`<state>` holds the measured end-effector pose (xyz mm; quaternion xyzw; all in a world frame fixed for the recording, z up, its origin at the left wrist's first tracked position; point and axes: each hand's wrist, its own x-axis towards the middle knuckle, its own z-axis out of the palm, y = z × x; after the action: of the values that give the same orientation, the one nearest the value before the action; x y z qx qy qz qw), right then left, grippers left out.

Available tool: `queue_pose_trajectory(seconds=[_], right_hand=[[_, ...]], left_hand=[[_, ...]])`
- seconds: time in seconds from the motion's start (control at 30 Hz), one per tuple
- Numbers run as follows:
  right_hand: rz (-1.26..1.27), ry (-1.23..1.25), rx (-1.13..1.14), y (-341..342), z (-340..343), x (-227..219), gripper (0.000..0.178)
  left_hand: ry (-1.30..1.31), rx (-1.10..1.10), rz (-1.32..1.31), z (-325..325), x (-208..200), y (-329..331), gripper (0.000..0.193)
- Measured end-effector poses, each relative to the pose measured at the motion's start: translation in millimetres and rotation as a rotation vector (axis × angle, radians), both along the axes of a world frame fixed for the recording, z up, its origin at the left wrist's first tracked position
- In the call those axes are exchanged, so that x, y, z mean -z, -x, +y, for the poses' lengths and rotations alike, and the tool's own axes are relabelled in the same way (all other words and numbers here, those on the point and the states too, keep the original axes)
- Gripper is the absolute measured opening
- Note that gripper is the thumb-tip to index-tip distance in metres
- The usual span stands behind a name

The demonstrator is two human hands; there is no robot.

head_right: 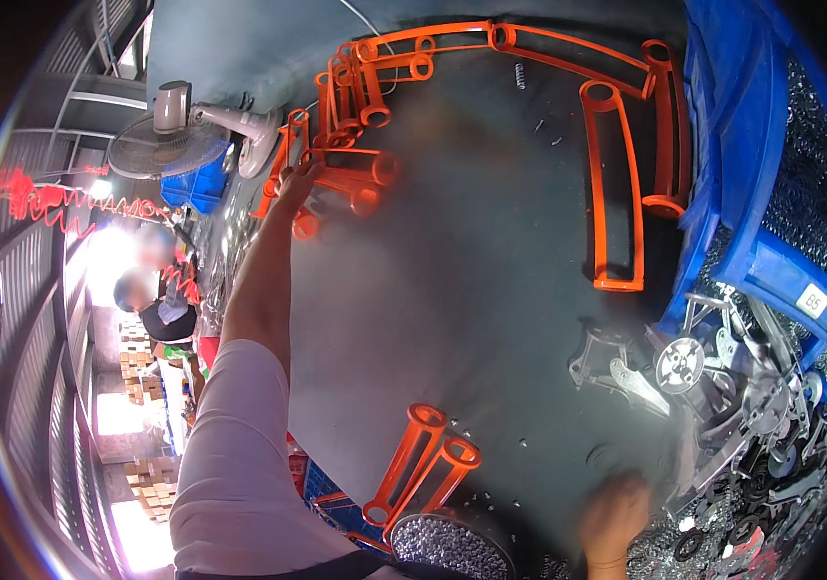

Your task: Assembling small metal and plastic hardware components using an electric screwdriver at a manufacturing workstation.

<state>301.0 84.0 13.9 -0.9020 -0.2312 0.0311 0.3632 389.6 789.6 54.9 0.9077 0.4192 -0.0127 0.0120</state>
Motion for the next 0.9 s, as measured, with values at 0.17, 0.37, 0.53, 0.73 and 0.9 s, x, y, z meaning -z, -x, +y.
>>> queue_pose_trajectory(seconds=[0.17,0.37,0.53,0.73,0.9], right_hand=[[-0.079,0.053,-0.111,-3,12,-5,0.019],[-0.058,0.005,-0.100,-4,23,-23,0.017],[-0.039,0.129,-0.144,-6,16,-29,0.015],[-0.006,0.140,-0.153,-11,19,-37,0.013],[-0.046,0.085,-0.174,-16,18,-36,0.013]], left_hand=[[0.134,-0.233,0.038,15,-19,2,0.067],[0.096,0.051,-0.089,-53,-8,78,0.039],[0.262,0.390,0.297,-229,-109,79,0.036],[-0.362,0.506,-0.238,-107,-85,-66,0.058],[-0.213,0.238,0.001,-77,-19,-101,0.055]])
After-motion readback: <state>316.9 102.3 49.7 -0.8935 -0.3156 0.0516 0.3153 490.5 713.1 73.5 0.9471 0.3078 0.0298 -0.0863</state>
